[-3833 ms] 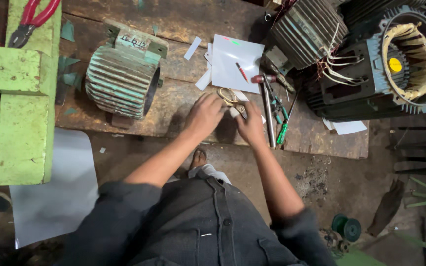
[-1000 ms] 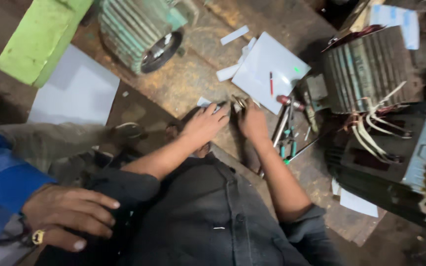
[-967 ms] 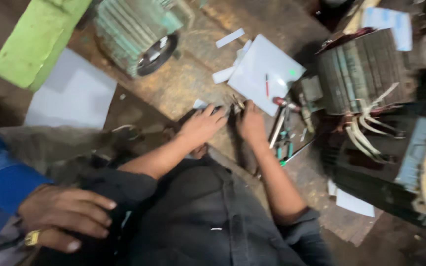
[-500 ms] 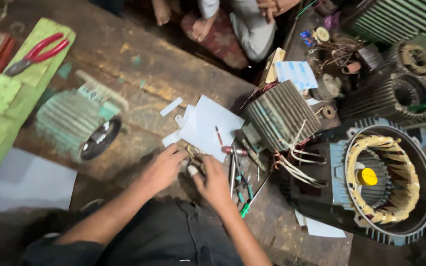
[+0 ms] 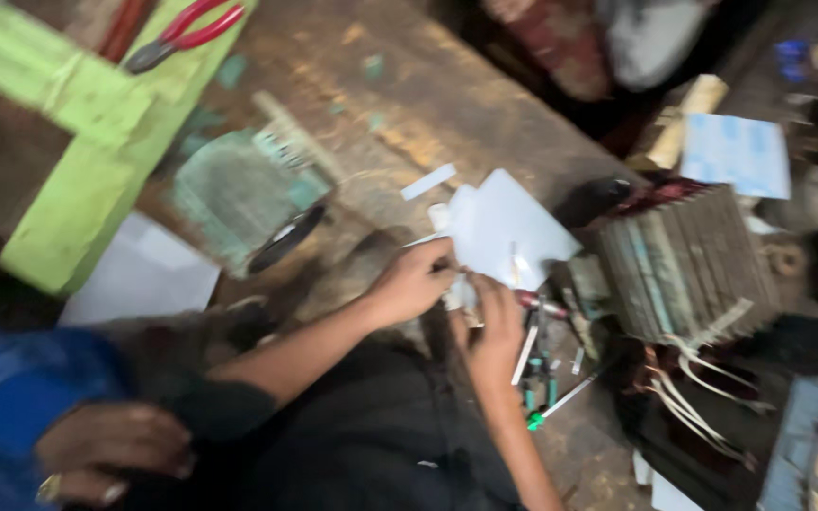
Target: The person cuts a white sheet into narrow strips with scissors and inserts the strips into the slots of an electric motor stator on the workbench, pressing each strip into place by hand. They work through the stator slot by slot, repositioning the housing as they go.
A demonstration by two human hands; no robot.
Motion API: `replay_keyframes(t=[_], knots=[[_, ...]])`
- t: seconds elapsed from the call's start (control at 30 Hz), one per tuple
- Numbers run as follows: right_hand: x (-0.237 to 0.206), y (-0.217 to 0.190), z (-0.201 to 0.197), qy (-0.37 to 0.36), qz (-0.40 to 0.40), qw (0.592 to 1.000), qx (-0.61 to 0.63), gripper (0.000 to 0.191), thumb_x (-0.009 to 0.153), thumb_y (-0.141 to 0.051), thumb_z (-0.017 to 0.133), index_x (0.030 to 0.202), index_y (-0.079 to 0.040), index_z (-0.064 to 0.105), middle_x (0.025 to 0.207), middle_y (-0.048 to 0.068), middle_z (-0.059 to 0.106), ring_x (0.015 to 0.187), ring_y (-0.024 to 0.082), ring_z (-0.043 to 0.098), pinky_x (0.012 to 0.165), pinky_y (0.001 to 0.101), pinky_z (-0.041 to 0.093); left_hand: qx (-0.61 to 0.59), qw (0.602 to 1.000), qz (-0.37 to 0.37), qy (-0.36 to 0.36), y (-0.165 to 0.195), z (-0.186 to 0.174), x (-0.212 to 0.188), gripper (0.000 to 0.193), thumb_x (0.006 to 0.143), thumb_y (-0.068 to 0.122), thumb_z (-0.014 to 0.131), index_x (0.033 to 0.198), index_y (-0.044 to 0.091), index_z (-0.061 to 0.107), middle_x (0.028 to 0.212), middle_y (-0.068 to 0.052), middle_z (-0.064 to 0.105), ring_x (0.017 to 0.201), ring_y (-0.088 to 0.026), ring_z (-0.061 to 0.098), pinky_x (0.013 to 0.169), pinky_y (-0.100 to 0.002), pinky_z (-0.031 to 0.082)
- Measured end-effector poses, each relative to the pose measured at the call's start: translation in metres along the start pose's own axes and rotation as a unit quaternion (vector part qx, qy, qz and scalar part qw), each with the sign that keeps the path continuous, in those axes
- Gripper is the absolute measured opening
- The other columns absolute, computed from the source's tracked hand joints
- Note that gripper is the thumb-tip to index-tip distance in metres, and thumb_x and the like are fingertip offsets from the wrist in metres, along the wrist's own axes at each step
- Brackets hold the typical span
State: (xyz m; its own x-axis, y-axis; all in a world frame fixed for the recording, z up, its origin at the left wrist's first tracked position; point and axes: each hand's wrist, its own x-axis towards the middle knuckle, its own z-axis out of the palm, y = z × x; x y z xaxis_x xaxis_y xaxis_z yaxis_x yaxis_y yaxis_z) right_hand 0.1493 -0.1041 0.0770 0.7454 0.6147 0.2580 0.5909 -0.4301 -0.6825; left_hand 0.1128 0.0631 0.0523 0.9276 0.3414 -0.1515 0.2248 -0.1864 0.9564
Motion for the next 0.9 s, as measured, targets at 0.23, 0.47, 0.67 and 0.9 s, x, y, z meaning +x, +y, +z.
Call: replay_keyframes(t=[0.23,0.47,0.67,0.9], knots=[[0.012,-0.019,0.010,0.030,-0.040,0.998,-0.033,0.045,0.081,0.001,0.078,0.125,-0.003,0.069,0.118,0.017,0.066,0.106,0.036,0.067,0.092,0.0409,0.054,0.010,0.999,0.018,0.045,0.012,-0.023,-0.004,0.011,0.085,0.013,0.069,0.093,0.005,0.067,0.086,-0.014,0.074,0.083,-0.027,0.076,0.073,-0.037,0.057],[0.017,-0.022,0.009,0.024,-0.025,0.999,0.035,0.037,0.082,0.002,0.074,0.118,-0.001,0.068,0.114,0.015,0.068,0.102,0.031,0.067,0.090,0.0367,0.053,0.116,0.987,0.105,-0.025,0.035,-0.057,-0.002,0.018,0.087,0.010,0.065,0.104,0.006,0.068,0.098,-0.016,0.075,0.096,-0.038,0.071,0.078,-0.047,0.054],[0.008,-0.018,0.005,0.010,0.013,0.998,0.066,0.033,0.080,0.002,0.071,0.113,-0.001,0.071,0.105,0.012,0.068,0.095,0.025,0.065,0.085,0.0321,0.051,0.152,0.970,0.169,0.084,0.082,-0.102,-0.012,0.022,0.098,0.025,0.065,0.112,0.008,0.070,0.102,-0.016,0.075,0.094,-0.036,0.072,0.081,-0.045,0.057],[-0.002,-0.032,0.019,-0.010,0.011,0.996,0.092,0.027,0.083,-0.002,0.076,0.110,-0.002,0.071,0.099,0.010,0.067,0.089,0.021,0.066,0.079,0.0306,0.052,0.299,0.861,0.201,0.360,0.071,-0.206,-0.059,0.014,0.110,0.015,0.067,0.121,0.008,0.068,0.120,-0.014,0.070,0.113,-0.032,0.069,0.098,-0.042,0.055]])
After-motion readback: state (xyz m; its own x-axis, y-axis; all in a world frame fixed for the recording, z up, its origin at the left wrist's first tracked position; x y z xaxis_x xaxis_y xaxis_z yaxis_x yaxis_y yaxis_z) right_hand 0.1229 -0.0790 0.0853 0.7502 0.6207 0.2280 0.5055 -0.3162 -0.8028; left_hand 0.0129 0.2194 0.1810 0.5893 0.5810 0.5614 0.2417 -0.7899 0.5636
